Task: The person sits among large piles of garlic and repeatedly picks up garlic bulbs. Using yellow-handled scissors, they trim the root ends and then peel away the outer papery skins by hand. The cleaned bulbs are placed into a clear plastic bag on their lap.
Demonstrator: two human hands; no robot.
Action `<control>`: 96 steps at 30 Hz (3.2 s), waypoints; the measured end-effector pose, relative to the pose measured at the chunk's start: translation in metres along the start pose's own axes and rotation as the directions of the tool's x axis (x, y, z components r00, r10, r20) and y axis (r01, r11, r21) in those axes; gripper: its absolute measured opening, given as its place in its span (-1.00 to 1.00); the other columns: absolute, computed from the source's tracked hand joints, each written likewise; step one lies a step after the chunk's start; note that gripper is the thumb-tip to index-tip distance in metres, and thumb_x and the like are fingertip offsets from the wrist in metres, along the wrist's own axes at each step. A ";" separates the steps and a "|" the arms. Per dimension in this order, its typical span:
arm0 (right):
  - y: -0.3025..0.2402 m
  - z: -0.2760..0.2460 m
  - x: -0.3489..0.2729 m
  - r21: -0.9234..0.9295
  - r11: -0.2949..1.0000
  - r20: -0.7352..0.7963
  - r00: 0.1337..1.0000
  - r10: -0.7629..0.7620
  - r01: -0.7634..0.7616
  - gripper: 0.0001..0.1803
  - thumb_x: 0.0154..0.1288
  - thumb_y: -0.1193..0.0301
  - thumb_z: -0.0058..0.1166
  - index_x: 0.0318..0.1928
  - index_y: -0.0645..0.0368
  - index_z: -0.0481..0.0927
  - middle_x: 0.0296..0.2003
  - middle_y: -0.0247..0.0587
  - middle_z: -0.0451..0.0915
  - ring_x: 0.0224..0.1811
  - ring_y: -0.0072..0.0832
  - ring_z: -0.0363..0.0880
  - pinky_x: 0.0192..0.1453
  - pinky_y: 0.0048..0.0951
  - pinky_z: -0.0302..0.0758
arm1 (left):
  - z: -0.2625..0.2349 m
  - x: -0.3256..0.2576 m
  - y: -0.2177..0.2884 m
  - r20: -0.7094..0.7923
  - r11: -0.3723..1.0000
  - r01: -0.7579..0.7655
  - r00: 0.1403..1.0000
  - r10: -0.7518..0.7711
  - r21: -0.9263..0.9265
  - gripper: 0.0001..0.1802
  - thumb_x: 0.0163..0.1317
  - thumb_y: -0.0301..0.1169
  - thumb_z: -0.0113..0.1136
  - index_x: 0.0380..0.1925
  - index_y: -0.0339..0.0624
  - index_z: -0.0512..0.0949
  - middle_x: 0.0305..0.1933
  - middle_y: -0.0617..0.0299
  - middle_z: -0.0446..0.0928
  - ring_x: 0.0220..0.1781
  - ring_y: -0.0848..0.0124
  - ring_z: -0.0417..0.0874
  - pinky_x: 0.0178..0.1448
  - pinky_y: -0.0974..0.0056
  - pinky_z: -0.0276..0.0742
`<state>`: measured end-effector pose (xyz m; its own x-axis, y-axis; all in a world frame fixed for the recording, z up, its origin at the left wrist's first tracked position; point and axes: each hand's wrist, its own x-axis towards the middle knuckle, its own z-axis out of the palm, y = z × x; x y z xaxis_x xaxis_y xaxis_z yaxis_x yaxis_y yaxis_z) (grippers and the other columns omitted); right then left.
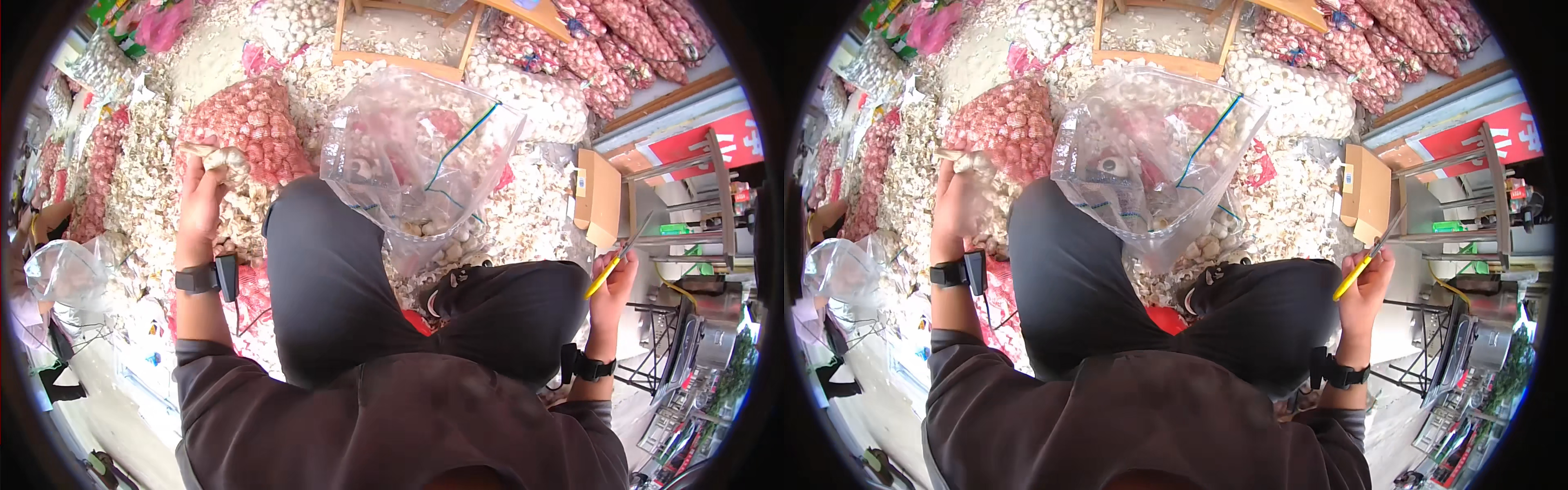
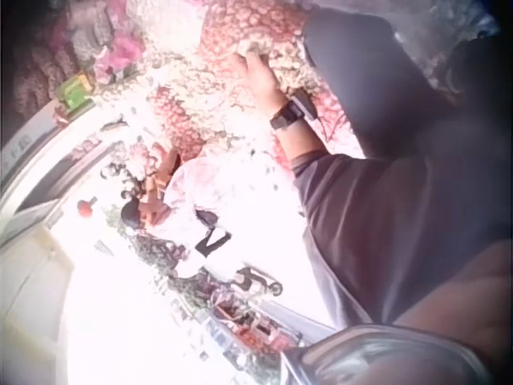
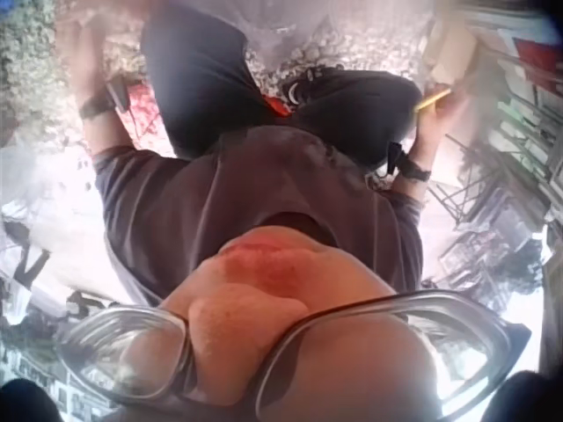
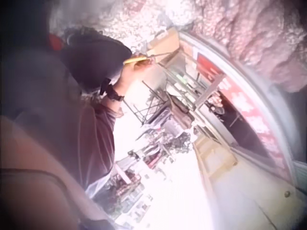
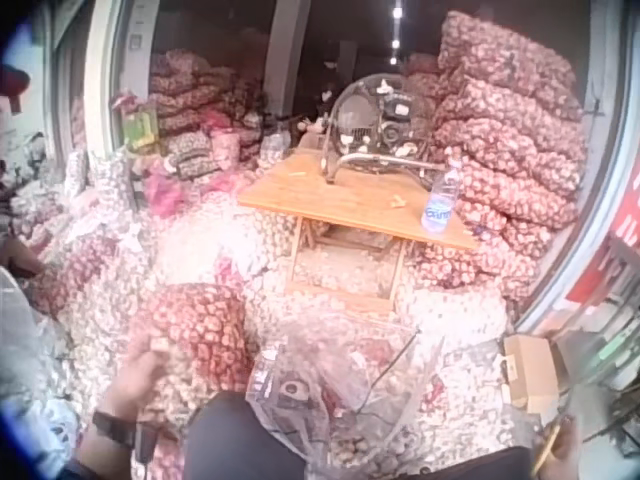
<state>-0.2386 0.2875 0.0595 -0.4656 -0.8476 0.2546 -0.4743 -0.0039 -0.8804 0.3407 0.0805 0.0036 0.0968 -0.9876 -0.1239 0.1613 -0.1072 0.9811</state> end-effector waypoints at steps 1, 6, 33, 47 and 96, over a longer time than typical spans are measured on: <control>-0.005 0.009 0.002 0.036 0.999 0.013 0.999 -0.031 0.031 -0.41 0.24 0.75 0.02 0.23 0.17 0.17 -0.17 -0.32 0.36 -0.13 -0.60 0.38 0.01 -0.58 0.43 | 0.022 -0.006 0.032 0.090 0.984 -0.072 0.992 0.087 -0.160 -0.40 0.24 -0.53 -0.14 0.34 -0.22 0.21 0.13 0.08 0.45 0.15 0.26 0.53 0.16 0.14 0.53; -0.042 0.025 -0.006 -0.098 0.992 0.130 0.989 -0.065 0.078 -0.22 0.07 0.63 0.27 0.28 0.23 0.18 0.08 -0.18 0.33 0.10 -0.43 0.35 0.25 -0.40 0.31 | 0.143 -0.028 0.119 0.501 0.769 0.110 0.814 0.294 -0.630 -0.35 0.18 -0.50 -0.13 0.35 -0.23 0.17 0.28 -0.14 0.34 0.21 0.04 0.49 0.20 0.05 0.53; -0.044 0.071 -0.045 -0.222 0.955 0.376 0.921 -0.104 0.198 -0.25 -0.02 0.42 0.42 0.24 0.08 0.40 -0.18 -0.11 0.40 -0.15 -0.28 0.44 -0.02 -0.34 0.45 | 0.306 -0.115 -0.001 0.725 0.934 0.209 0.685 0.072 -0.289 -0.03 -0.12 -0.55 0.13 0.40 -0.01 0.01 0.36 0.03 0.11 0.33 0.17 0.30 0.35 0.10 0.35; -0.039 0.074 -0.046 -0.232 0.954 0.241 0.961 -0.133 0.191 -0.52 -0.05 0.44 0.32 -0.03 0.17 0.57 -0.54 -0.18 0.52 -0.58 -0.29 0.53 -0.47 -0.33 0.47 | 0.302 -0.106 -0.017 0.772 0.817 0.451 0.635 -0.012 -0.359 -0.24 0.10 -0.61 -0.01 0.36 -0.10 0.08 0.29 0.05 0.24 0.32 0.11 0.35 0.31 0.03 0.39; -0.011 0.093 -0.050 -0.234 0.933 0.429 0.832 0.352 -0.273 -0.59 0.18 0.17 0.20 -0.31 0.34 0.50 -0.56 0.02 0.58 -0.44 -0.09 0.64 -0.29 -0.18 0.50 | 0.328 -0.133 -0.061 0.752 0.730 -0.603 0.631 0.189 0.323 -0.36 0.33 -0.40 0.11 0.32 -0.39 0.11 0.13 -0.08 0.42 0.16 0.26 0.46 0.28 0.23 0.32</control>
<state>-0.1406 0.2805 0.0194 -0.2332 -0.9343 -0.2695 -0.4900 0.3523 -0.7973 -0.0045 0.1810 0.0088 -0.6471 -0.7303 0.2192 -0.2578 0.4801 0.8385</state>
